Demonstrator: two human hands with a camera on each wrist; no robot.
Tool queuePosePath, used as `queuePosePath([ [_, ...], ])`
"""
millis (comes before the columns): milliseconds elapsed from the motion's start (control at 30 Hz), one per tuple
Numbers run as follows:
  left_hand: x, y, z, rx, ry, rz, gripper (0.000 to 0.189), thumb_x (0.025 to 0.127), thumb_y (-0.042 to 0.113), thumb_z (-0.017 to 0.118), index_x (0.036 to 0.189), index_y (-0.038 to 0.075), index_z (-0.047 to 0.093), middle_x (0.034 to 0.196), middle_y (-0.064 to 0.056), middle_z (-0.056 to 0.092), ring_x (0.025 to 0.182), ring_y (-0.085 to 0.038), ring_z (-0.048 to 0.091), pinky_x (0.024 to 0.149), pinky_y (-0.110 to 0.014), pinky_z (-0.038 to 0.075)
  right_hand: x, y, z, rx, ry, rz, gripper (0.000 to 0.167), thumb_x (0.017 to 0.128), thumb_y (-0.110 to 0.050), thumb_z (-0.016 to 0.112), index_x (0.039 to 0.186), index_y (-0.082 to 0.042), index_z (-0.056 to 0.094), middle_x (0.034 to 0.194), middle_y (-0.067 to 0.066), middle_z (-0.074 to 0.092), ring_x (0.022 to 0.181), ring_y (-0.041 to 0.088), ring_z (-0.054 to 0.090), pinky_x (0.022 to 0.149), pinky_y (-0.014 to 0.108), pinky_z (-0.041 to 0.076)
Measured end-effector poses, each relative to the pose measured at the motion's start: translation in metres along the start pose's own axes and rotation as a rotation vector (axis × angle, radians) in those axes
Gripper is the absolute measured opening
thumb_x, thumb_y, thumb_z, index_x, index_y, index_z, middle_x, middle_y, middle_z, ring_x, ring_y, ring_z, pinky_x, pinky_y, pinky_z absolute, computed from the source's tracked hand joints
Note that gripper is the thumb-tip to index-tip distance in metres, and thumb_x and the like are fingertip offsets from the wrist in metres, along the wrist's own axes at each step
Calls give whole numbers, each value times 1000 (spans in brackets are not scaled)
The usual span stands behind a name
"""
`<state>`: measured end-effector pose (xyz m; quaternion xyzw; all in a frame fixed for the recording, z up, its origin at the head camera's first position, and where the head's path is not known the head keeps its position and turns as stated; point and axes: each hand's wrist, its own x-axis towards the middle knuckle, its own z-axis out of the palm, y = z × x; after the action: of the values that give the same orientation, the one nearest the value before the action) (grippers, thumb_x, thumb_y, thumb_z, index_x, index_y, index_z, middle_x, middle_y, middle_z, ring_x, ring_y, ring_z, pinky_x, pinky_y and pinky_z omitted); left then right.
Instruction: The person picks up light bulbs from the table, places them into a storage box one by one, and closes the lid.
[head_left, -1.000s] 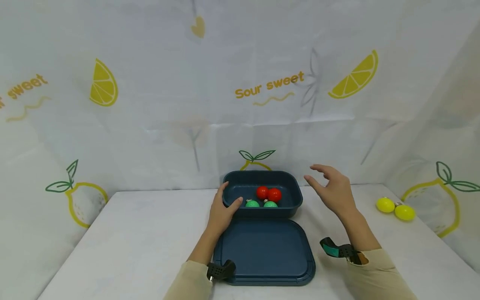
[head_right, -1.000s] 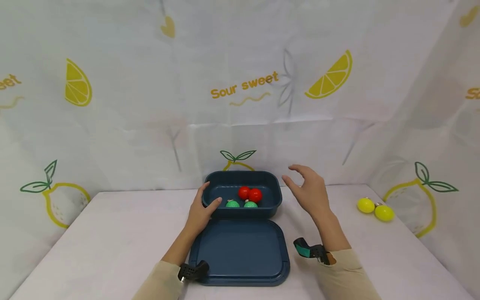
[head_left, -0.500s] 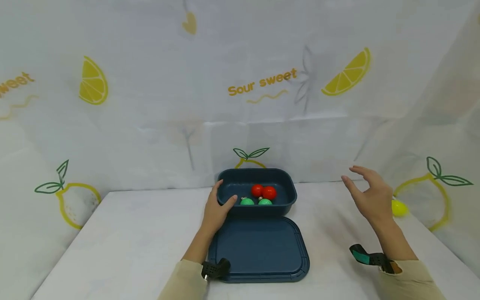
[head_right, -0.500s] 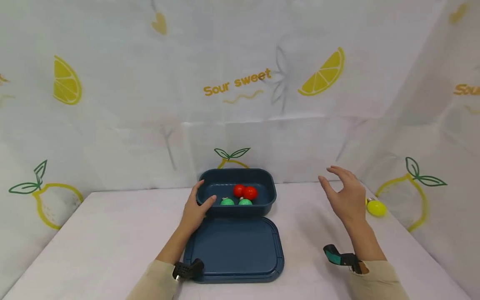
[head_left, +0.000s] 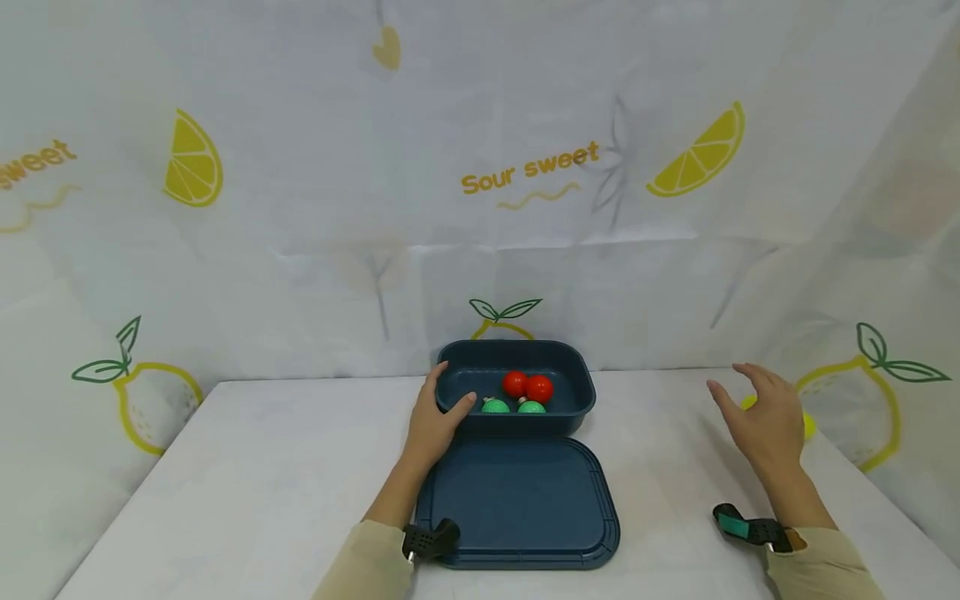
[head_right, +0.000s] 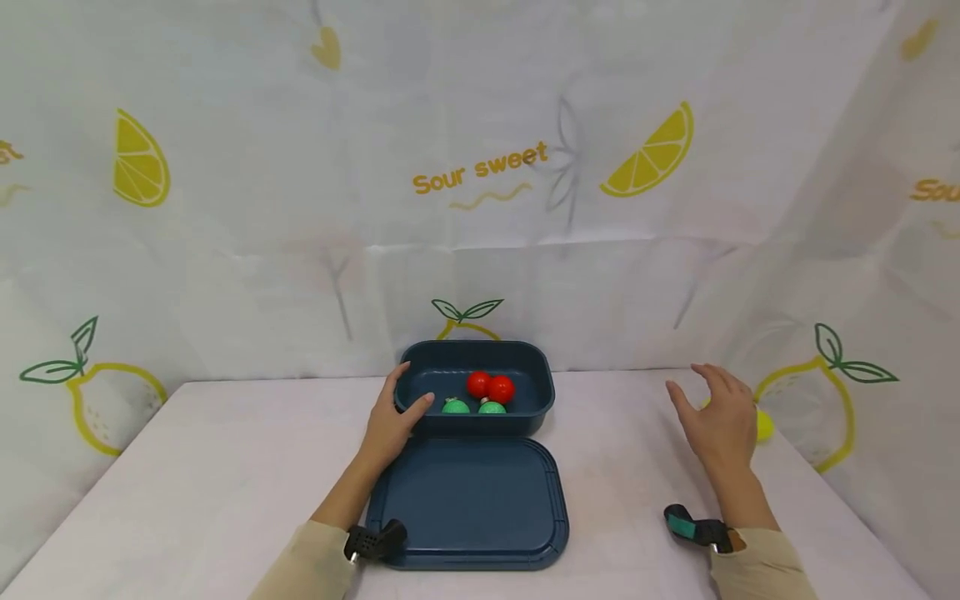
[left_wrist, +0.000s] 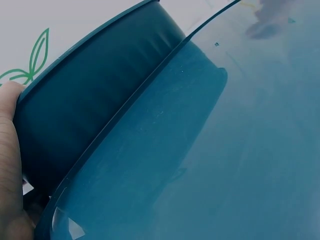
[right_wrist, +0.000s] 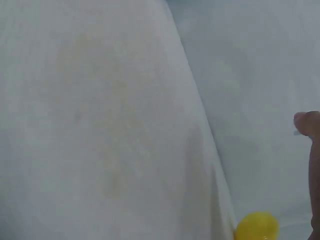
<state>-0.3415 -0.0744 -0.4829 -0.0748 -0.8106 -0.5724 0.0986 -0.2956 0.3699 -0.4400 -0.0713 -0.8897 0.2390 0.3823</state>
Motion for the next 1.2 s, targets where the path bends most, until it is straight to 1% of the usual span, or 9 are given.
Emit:
queuePosePath([
  [200,0,-1,1,-2,0,-3,77,92,49,68,157,24,34,164,-10,34,151,-34,34,120,-62,29,-11,20,5,-35,0,139,58,93,-30,68,137,6,56,141,32,53,135,50,41,119,59,27],
  [267,1,0,1,0,-4,1,78,92,49,68,158,23,34,165,-10,34,151,-34,34,120,-62,28,-12,23,4,-43,14,144,60,92,-31,69,137,6,55,142,32,52,138,50,38,121,59,24],
  [367,1,1,0,0,-3,0,78,92,48,68,158,22,34,165,-10,34,151,-34,33,121,-62,28,-12,28,5,-61,2,139,64,91,-34,69,138,6,54,146,33,48,143,50,33,124,58,19],
  [500,1,2,0,-1,3,-3,78,92,47,68,158,21,34,165,-10,34,152,-35,33,121,-63,27,-12,34,6,-92,-55,172,71,91,-40,69,143,5,49,151,33,41,147,49,28,125,58,14],
  [600,1,2,0,0,-1,-7,78,92,47,68,158,21,34,165,-10,33,152,-34,33,121,-63,27,-12,38,7,-122,-102,206,77,90,-46,68,145,4,46,153,34,37,149,51,22,125,62,10],
  [767,1,1,0,0,0,-6,78,92,47,68,158,21,34,165,-10,33,152,-34,33,121,-62,27,-10,44,7,-169,-131,250,86,91,-56,64,149,3,42,156,36,31,150,52,16,123,67,4],
  [867,1,0,0,1,4,-6,78,92,46,68,158,21,34,165,-10,34,152,-34,33,121,-62,28,-10,46,6,-164,-143,288,88,92,-54,64,150,6,38,156,37,30,150,52,17,123,65,7],
  [1067,0,-1,1,2,0,-11,77,93,46,68,158,22,34,165,-10,34,151,-34,33,121,-62,28,-14,47,7,-68,-176,354,82,94,-42,67,148,11,38,154,39,31,147,53,19,118,67,18],
  [1200,0,0,1,-4,0,-7,77,93,46,68,157,22,34,165,-10,34,152,-34,33,121,-62,28,-14,48,7,-88,-196,372,78,95,-39,64,148,13,37,157,38,26,148,54,17,119,67,18],
])
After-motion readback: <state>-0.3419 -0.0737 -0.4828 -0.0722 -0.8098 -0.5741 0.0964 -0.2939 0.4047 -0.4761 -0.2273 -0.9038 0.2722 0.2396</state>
